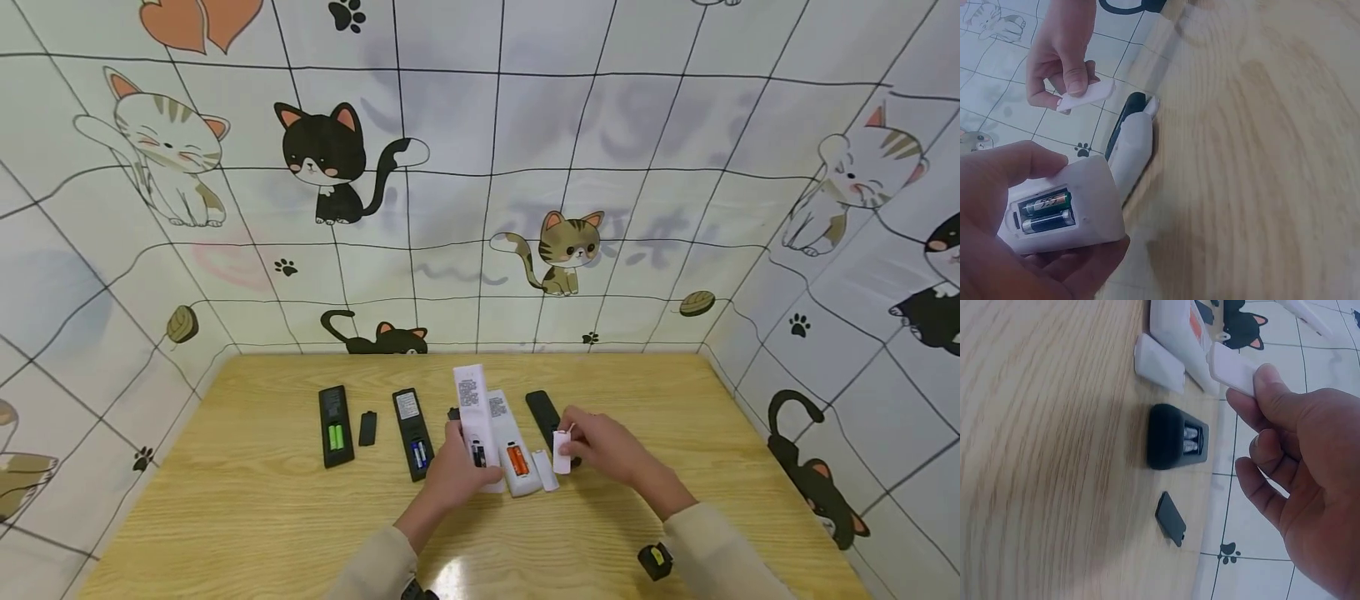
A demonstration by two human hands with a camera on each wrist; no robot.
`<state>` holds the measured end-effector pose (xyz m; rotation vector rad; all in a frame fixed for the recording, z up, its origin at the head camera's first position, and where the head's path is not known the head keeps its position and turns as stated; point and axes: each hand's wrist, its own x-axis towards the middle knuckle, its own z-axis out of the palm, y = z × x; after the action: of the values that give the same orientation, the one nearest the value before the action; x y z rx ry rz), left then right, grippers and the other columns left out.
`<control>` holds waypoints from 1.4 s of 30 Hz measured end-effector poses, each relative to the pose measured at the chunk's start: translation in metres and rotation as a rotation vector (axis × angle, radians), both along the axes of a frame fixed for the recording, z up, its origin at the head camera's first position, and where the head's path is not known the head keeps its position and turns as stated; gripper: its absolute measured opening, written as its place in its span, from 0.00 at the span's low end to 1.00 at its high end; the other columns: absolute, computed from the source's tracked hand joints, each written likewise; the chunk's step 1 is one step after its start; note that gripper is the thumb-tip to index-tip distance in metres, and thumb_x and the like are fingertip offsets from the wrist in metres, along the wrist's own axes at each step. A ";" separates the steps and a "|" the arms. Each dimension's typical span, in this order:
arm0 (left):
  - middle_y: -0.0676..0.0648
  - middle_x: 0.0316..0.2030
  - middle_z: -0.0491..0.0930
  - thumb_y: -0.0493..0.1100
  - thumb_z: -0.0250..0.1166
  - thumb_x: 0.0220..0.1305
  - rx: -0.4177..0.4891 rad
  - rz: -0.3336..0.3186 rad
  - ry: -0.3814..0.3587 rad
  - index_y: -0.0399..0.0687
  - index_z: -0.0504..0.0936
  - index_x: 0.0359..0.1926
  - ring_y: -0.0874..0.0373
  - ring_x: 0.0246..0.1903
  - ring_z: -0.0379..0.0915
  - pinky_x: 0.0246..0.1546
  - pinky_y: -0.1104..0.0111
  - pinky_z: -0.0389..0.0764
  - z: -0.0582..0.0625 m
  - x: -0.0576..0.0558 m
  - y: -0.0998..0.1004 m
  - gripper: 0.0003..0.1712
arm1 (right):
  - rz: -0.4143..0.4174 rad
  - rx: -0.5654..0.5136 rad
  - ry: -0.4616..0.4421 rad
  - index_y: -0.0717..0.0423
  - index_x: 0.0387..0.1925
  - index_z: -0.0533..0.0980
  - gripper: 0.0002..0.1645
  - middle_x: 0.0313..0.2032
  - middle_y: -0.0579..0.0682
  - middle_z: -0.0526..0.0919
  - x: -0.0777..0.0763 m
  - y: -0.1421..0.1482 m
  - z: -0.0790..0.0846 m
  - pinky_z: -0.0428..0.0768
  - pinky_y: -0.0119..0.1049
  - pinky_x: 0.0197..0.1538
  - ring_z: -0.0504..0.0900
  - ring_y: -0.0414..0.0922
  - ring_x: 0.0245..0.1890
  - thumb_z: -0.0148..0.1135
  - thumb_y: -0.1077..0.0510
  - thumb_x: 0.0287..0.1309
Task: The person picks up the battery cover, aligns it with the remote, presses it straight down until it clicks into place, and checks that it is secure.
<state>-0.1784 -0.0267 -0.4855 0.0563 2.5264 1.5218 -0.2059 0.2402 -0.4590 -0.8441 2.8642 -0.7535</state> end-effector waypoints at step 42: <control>0.37 0.53 0.77 0.31 0.72 0.50 0.435 -0.053 -0.026 0.52 0.51 0.68 0.53 0.38 0.79 0.36 0.63 0.81 -0.033 0.005 -0.009 0.51 | 0.030 -0.032 -0.124 0.45 0.41 0.70 0.11 0.34 0.40 0.85 0.012 -0.028 -0.005 0.74 0.28 0.32 0.78 0.30 0.31 0.64 0.54 0.61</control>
<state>-0.1732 -0.0355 -0.5187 0.1614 2.1101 2.0019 -0.1940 0.2118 -0.4645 -0.8119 2.7320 -0.8203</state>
